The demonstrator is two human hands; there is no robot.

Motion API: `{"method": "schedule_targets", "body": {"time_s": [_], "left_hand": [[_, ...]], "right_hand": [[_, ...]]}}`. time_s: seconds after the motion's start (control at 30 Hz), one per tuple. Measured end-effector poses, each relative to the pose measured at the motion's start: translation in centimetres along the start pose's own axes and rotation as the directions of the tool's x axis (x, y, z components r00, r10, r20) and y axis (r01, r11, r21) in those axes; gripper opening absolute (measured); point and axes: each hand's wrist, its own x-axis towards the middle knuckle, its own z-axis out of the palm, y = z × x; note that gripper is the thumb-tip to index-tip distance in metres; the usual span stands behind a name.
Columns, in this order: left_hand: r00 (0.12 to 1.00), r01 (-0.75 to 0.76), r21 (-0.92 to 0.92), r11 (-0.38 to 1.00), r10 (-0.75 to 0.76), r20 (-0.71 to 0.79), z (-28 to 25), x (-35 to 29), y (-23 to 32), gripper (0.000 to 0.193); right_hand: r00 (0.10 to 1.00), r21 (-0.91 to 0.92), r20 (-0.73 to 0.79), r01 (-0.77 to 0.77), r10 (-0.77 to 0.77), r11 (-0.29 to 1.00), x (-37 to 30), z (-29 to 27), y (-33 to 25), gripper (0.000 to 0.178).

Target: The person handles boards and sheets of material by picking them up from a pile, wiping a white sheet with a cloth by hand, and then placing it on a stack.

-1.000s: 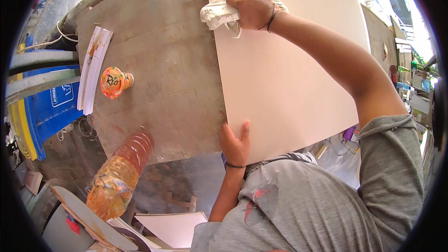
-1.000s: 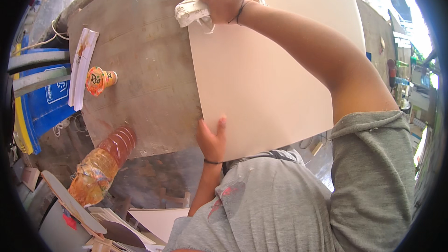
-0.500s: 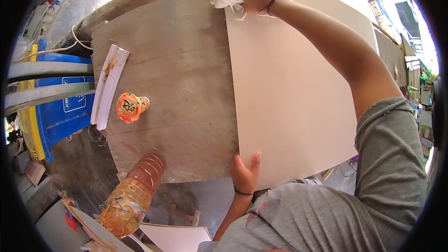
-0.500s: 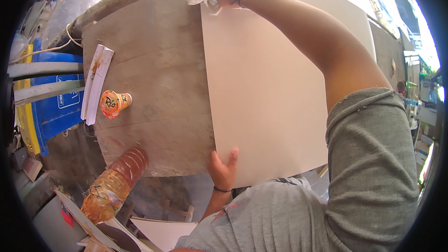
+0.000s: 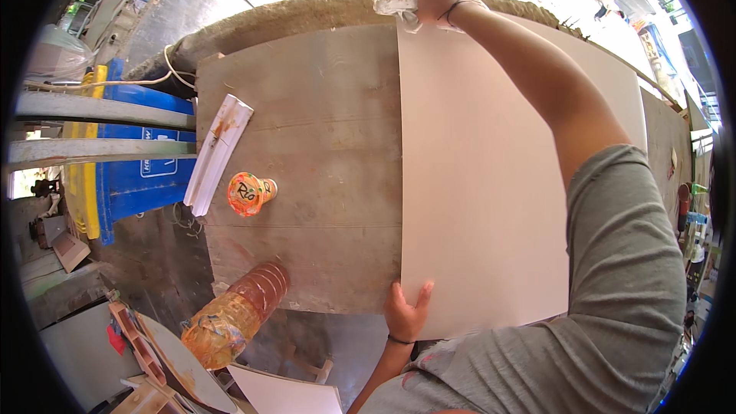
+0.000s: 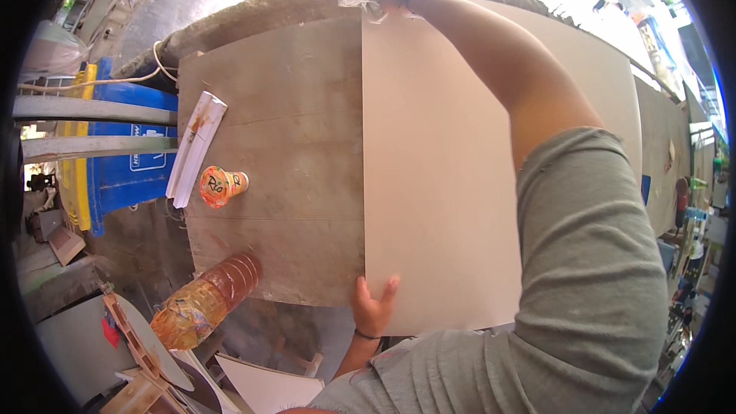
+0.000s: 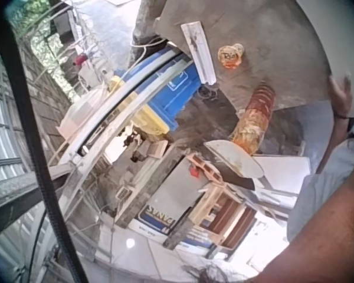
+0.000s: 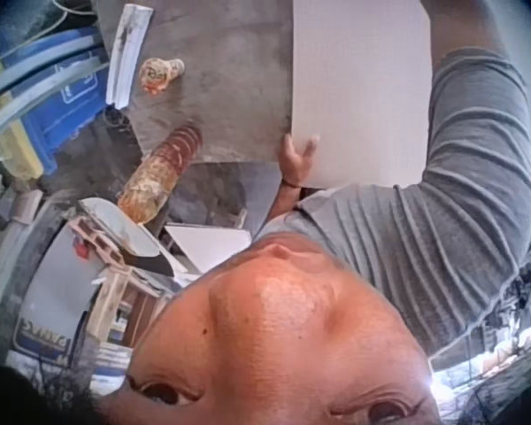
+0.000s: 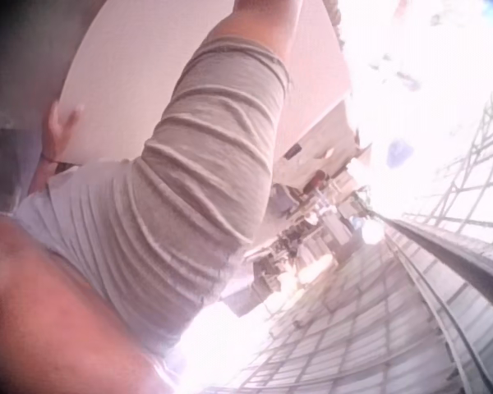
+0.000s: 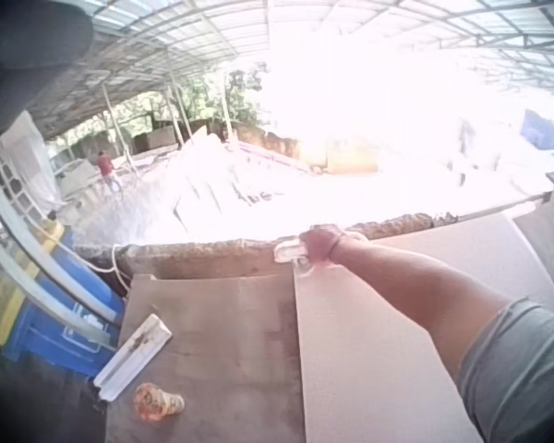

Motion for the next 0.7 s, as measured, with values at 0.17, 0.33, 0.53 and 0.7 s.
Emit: {"method": "schedule_targets", "body": {"time_s": [0.17,0.33,0.53,0.7], "left_hand": [[0.998,-0.011,-0.028,1.000,0.009,-0.069,-0.2,0.1,0.3,0.045],[0.962,-0.139,0.058,0.989,0.148,-0.230,0.0,0.3,-0.3,0.045],[0.969,0.032,-0.001,0.999,-0.031,-0.246,0.9,-0.5,-0.4,0.042],[0.958,0.036,0.111,0.993,-0.002,-0.286,1.4,-0.6,0.3,0.041]], "right_hand": [[0.987,0.066,0.142,-0.091,0.080,0.994,4.0,0.9,2.0,0.025],[0.972,0.076,-0.211,-0.090,0.104,0.993,0.6,-1.0,3.0,0.031],[0.969,-0.014,0.210,0.138,-0.132,0.990,-15.8,-4.7,1.5,0.034],[0.987,0.024,0.128,0.099,-0.101,0.995,-18.7,-2.7,3.3,0.041]]}}
